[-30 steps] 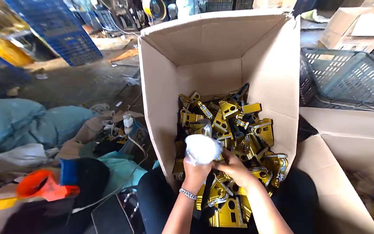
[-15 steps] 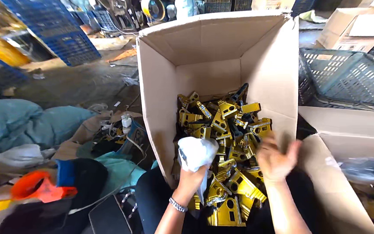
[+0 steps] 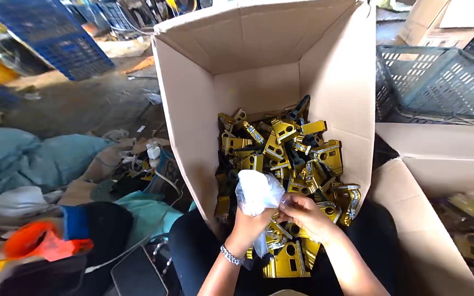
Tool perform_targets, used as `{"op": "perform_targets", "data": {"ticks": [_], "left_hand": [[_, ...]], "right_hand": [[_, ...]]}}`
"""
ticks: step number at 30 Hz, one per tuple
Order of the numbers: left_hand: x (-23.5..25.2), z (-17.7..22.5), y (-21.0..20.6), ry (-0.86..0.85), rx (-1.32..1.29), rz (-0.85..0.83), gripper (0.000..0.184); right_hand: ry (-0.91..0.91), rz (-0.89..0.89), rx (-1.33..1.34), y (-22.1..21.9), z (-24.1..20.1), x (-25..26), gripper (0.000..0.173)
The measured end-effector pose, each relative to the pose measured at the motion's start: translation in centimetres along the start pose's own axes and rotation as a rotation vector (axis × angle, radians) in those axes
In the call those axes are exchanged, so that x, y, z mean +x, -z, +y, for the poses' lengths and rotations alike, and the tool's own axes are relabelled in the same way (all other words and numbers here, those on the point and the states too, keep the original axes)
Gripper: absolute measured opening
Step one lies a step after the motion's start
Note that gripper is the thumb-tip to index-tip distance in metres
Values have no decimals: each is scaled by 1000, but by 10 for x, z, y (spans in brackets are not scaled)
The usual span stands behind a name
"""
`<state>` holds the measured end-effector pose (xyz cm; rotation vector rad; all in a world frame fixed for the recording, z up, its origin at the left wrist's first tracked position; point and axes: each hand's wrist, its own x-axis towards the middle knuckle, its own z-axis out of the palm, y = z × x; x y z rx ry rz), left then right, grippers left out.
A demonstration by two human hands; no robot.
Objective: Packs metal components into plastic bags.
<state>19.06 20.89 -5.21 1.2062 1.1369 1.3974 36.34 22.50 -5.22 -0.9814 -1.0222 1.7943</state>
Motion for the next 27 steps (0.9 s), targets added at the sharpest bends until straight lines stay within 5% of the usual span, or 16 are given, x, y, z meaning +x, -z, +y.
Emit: {"op": "perform_targets", "data": {"ticks": [5, 11, 16, 19, 22, 24, 27], "left_hand": [[4, 2, 7, -20, 69, -4, 57], [4, 2, 6, -28, 93, -30, 58], [24, -23, 39, -315, 655, 278, 67], [16, 3, 30, -30, 241, 94, 54], [0, 19, 6, 238, -90, -312, 32], [2, 13, 11, 183, -51, -226, 35], [6, -1, 26, 42, 152, -9, 44]], "right_hand": [[-39, -21, 56, 9, 2, 4, 21], [20, 14, -201, 9, 1, 5, 17], [26, -56, -105, 12, 4, -7, 16], [79, 44, -193, 4, 2, -5, 25], [258, -219, -519, -2, -4, -6, 28], [236, -256, -681, 8, -23, -1, 35], [118, 62, -841, 44, -45, 16, 32]]}}
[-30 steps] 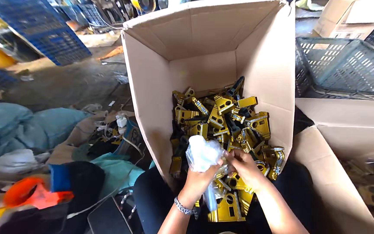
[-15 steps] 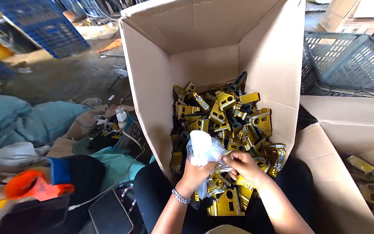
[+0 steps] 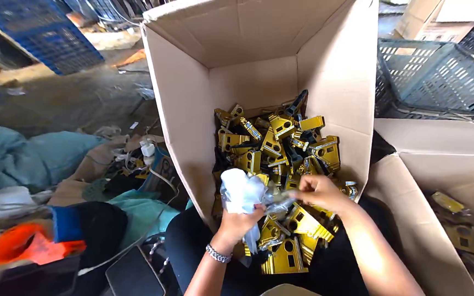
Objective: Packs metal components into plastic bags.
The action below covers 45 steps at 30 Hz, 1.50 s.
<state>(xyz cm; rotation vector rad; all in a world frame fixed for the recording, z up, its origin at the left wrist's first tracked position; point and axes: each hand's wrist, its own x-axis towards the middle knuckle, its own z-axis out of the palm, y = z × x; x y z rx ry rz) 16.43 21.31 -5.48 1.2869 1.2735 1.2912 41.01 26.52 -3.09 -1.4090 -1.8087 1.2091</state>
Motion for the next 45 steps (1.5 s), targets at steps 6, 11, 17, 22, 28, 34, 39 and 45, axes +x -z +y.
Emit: {"op": "perform_targets", "data": {"ticks": [6, 11, 17, 22, 28, 34, 39, 45], "left_hand": [[10, 0, -2, -90, -92, 224, 50], [15, 2, 4, -170, -50, 323, 60], [19, 1, -3, -138, -5, 328, 63], [12, -1, -8, -109, -10, 298, 65], [12, -3, 11, -190, 48, 323, 71], [21, -7, -1, -318, 76, 124, 57], [17, 34, -35, 67, -263, 181, 40], [17, 6, -24, -282, 118, 192, 70]], "right_hand": [[-537, 262, -463, -9, 48, 60, 71], [-200, 435, -226, -19, 59, 37, 35], [-222, 286, -142, -6, 59, 13, 59], [-290, 293, -492, -50, 60, 30, 55], [-181, 428, 397, -25, 42, 14, 50], [159, -26, 570, -4, -10, -27, 75], [76, 14, -288, -50, -32, 0, 48], [100, 4, -330, -86, -26, 12, 52]]}}
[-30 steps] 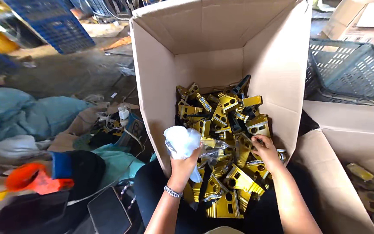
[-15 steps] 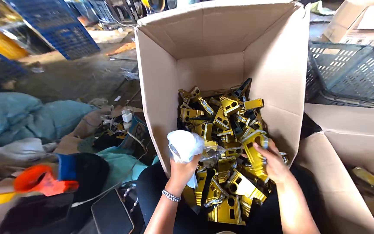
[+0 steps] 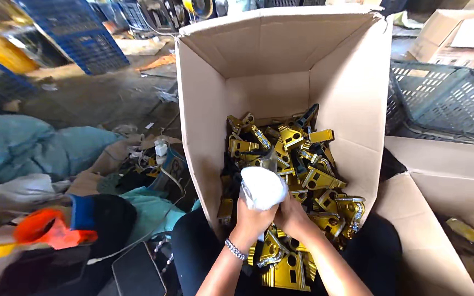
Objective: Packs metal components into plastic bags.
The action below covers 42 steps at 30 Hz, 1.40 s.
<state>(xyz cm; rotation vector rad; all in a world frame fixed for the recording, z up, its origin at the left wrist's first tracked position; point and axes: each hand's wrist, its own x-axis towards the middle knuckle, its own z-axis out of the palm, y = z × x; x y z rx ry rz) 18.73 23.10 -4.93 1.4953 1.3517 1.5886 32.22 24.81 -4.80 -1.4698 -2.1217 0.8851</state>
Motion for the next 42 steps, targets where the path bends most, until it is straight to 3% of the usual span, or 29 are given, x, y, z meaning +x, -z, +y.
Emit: {"op": "perform_targets", "data": {"ticks": [1, 3, 6, 8, 9, 11, 12, 14, 16, 17, 19, 21, 24, 26, 29, 31, 34, 37, 40, 42], "left_hand": [[4, -2, 2, -3, -10, 41, 72], [18, 6, 8, 168, -146, 96, 70], [33, 11, 20, 427, -322, 155, 46], [33, 9, 24, 501, -380, 171, 32], [30, 11, 24, 523, -403, 175, 28], [23, 16, 20, 560, -454, 146, 29], [19, 19, 16, 583, -476, 112, 30], [12, 24, 9, 616, -506, 54, 29], [11, 28, 4, 587, -505, 60, 29], [9, 30, 2, 551, -493, 67, 30], [4, 30, -1, 432, -390, 71, 34], [-2, 16, 2, 247, -171, 17, 47], [-1, 0, 6, -88, 234, -18, 74], [1, -5, 6, -180, 397, 39, 67], [0, -13, 13, -93, 342, 149, 77], [-4, -12, 15, -87, 309, 186, 74], [-13, -3, 8, -133, 330, 155, 49], [-28, 7, 2, -149, 217, 13, 62], [-39, 13, -4, -87, -87, -163, 73], [-30, 6, -1, 119, -237, -121, 59]], "right_hand": [[5, -10, -25, 2, -4, -1, 52], [46, -66, -146, 12, -11, -5, 50], [256, -4, -254, 21, -1, -20, 45], [317, 98, 10, 24, 15, -29, 35], [306, 152, 268, 23, 22, -31, 39], [176, 150, 817, 24, 21, -34, 65], [84, 116, 926, 26, 16, -35, 71], [-26, 163, 779, 27, 9, -31, 72], [56, 365, 391, 16, 11, -16, 51], [118, 373, 176, 12, 12, -10, 38], [43, 50, -88, 12, -3, -6, 47], [-60, -132, -88, 10, -8, 0, 58], [-76, 35, 159, -2, 5, 8, 72], [-130, 75, 331, -6, 9, 8, 78], [-139, 14, 716, -2, 17, 3, 68], [-86, 63, 779, -2, 22, 1, 64], [21, 324, 641, -14, 26, 0, 72], [96, 548, 437, -9, 27, 6, 71], [-24, 529, 413, -2, 28, 6, 57], [-216, 408, 511, 6, 28, 3, 47]]}}
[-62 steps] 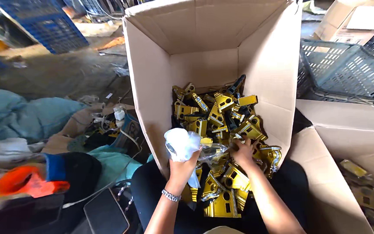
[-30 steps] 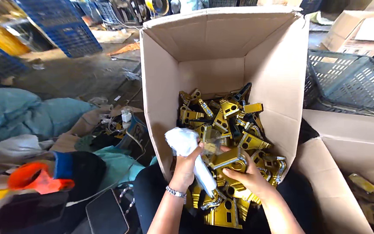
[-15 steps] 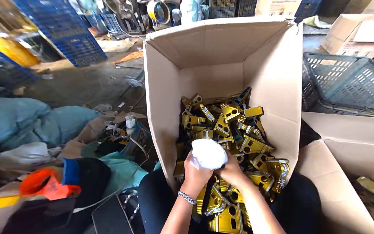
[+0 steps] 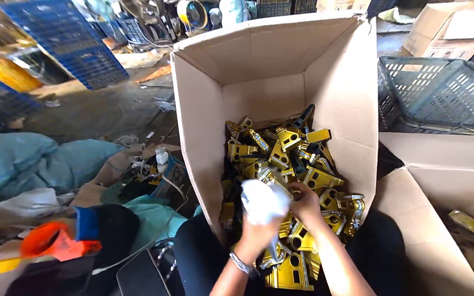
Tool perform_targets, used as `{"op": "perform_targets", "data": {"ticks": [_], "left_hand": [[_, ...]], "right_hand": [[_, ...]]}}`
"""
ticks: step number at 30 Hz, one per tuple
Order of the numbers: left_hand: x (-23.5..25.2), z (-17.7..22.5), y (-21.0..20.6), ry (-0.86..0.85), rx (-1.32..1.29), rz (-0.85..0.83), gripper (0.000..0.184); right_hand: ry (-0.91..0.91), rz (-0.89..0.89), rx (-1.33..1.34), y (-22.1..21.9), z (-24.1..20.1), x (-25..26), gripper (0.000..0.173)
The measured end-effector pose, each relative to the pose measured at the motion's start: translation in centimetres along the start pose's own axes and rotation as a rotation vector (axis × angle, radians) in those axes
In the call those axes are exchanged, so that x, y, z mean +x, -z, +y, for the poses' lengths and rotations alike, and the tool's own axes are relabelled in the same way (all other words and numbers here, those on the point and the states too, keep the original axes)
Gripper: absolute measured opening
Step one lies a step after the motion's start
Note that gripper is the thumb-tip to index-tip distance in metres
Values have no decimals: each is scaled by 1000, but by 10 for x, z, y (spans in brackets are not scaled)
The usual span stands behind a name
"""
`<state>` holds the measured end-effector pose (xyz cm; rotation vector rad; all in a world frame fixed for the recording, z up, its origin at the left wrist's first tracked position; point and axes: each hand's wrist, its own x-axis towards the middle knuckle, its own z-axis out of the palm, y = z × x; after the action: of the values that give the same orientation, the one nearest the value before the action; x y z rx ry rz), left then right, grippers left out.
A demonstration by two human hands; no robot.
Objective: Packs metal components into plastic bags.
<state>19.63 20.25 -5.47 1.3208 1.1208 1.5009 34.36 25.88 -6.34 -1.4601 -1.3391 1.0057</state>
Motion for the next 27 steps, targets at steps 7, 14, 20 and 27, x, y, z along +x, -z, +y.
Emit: {"op": "perform_targets", "data": {"ticks": [7, 14, 20, 27], "left_hand": [[15, 8, 42, 302, -45, 143, 35], [14, -2, -5, 6, 93, 40, 62], [18, 25, 0, 514, -261, -83, 29], [26, -23, 37, -161, 584, 322, 64]], "right_hand": [[386, -285, 1226, 84, 16, 2, 65], [37, -259, 403, 16, -20, -8, 13], [-43, -235, 167, 19, -14, -20, 19], [-241, -292, 310, 33, -2, -25, 23]]}}
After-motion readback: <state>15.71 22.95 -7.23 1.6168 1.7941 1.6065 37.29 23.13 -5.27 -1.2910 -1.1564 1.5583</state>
